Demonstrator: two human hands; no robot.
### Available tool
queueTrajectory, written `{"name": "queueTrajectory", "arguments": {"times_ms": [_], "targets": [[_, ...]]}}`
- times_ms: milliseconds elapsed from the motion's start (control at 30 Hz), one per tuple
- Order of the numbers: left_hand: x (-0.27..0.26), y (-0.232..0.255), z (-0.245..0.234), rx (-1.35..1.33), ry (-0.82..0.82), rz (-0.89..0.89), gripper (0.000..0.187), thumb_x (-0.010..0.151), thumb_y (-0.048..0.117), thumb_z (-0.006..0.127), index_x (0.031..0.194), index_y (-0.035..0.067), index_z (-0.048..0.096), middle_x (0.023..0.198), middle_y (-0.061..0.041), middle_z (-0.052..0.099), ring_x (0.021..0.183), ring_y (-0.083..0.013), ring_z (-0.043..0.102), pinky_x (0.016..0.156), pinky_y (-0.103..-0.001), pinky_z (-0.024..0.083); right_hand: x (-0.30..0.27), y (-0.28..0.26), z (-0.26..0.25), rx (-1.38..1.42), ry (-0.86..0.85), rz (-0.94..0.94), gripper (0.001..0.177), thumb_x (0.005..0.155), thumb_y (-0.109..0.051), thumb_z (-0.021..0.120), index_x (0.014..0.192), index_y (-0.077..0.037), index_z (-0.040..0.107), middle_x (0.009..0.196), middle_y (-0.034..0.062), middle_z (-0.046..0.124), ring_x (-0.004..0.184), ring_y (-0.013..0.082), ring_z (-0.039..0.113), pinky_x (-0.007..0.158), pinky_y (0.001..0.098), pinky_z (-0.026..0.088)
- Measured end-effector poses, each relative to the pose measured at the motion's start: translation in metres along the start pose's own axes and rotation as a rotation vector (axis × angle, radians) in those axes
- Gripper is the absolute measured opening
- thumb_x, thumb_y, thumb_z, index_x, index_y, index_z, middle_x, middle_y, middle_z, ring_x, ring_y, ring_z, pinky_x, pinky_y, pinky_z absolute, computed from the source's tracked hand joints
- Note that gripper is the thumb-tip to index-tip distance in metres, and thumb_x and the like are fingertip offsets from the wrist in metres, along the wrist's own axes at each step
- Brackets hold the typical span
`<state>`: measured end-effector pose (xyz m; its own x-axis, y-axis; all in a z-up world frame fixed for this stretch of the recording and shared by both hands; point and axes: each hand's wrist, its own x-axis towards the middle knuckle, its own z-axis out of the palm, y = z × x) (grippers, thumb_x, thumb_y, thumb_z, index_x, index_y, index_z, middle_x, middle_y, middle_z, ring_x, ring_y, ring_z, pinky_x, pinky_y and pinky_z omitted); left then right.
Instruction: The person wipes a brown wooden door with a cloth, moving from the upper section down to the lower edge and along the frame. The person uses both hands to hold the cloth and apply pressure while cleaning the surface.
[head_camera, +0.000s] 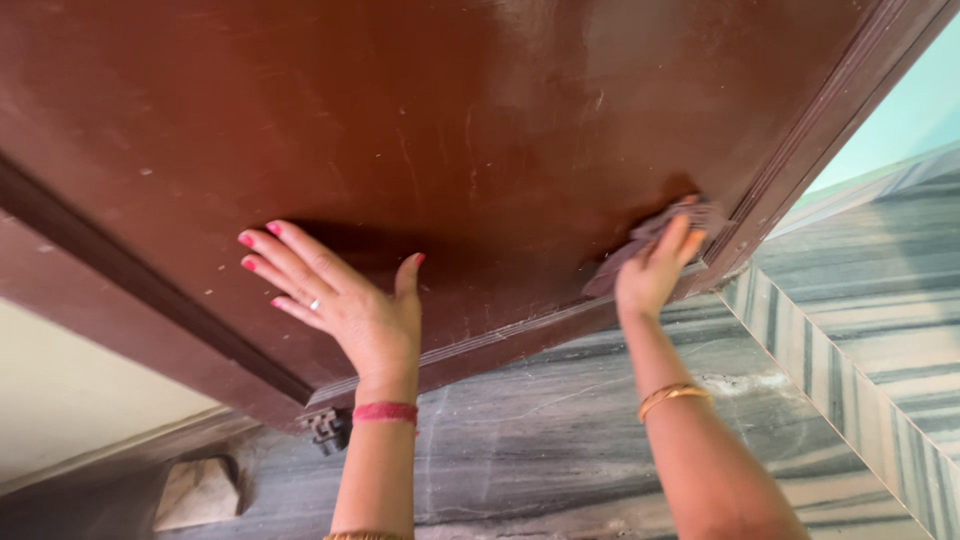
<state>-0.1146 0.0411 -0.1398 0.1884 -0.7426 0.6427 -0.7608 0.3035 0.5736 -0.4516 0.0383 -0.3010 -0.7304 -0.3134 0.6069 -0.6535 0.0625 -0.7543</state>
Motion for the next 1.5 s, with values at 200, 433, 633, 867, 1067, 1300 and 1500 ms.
{"name": "queueTrajectory", "arguments": {"times_ms": [200,433,633,867,1067,1300,1500], "targets": [[-0.006,-0.006,0.003,0.016,0.032,0.035,0.142,0.072,0.042,0.1,0.165,-0.002,0.002,0.171,-0.028,-0.005,0.16,-0.0509,-0.004,0.126,-0.071,0.017,0.047,0.133,0.03,0.062,0.143,0.286,0.066,0.102,0.0,0.044,0.164,-0.011,0.026,0.171,0.0269,0.009,0.16,0.0396,0.019,0.128,0.0381,0.02],[-0.01,-0.009,0.005,0.06,0.036,0.067,0.14,0.076,0.046,0.098,0.165,-0.004,0.003,0.171,-0.03,-0.003,0.159,-0.052,-0.002,0.127,-0.071,0.017,0.013,0.117,0.036,0.136,0.105,0.692,0.074,0.098,0.001,0.034,0.166,-0.017,0.015,0.171,0.0209,0.003,0.159,0.0373,0.009,0.128,0.0428,0.011],[-0.011,-0.008,0.002,0.056,-0.001,0.123,0.129,0.085,0.043,0.093,0.165,-0.004,0.004,0.171,-0.029,-0.002,0.159,-0.0523,-0.001,0.126,-0.072,0.02,-0.113,-0.03,0.067,0.071,-0.074,0.74,0.077,0.098,-0.002,0.042,0.164,-0.014,0.005,0.166,0.0292,-0.006,0.153,0.0475,0.01,0.126,0.0481,0.017],[-0.012,-0.017,-0.024,-0.04,-0.1,0.236,0.112,0.093,0.038,0.084,0.165,0.0,0.008,0.171,-0.026,-0.002,0.159,-0.0524,0.0,0.123,-0.07,0.024,-0.246,-0.149,0.095,0.325,-0.191,0.622,0.075,0.094,0.0,0.048,0.16,-0.002,0.014,0.151,0.0308,0.025,0.14,0.0466,0.036,0.117,0.0528,0.031],[-0.003,-0.04,-0.062,-0.227,-0.212,0.325,0.079,0.097,0.023,0.074,0.162,0.004,0.032,0.173,-0.023,0.012,0.16,-0.0474,0.015,0.128,-0.054,0.029,-0.259,-0.167,0.063,0.915,-0.227,1.027,0.07,0.079,0.009,0.051,0.145,-0.012,0.042,0.127,0.0113,0.058,0.114,0.0303,0.058,0.094,0.0453,0.047],[0.004,-0.066,-0.085,-0.311,-0.34,0.202,0.031,0.097,0.025,0.074,0.123,0.01,0.07,0.148,-0.02,0.057,0.141,-0.0349,0.054,0.118,-0.04,0.044,-0.207,-0.214,-0.003,1.514,-0.527,1.017,0.039,0.095,-0.018,0.045,0.128,-0.005,0.062,0.12,0.012,0.069,0.105,0.0265,0.067,0.094,0.0417,0.056],[-0.013,-0.064,-0.085,-0.483,-0.69,0.033,0.086,0.075,0.037,0.085,0.143,0.002,0.045,0.132,-0.023,0.057,0.118,-0.0347,0.063,0.097,-0.041,0.053,-0.177,-0.263,-0.022,1.548,-0.749,1.032,0.039,0.098,-0.026,0.044,0.122,-0.003,0.063,0.116,0.0138,0.071,0.105,0.0275,0.069,0.093,0.0422,0.056]]}}
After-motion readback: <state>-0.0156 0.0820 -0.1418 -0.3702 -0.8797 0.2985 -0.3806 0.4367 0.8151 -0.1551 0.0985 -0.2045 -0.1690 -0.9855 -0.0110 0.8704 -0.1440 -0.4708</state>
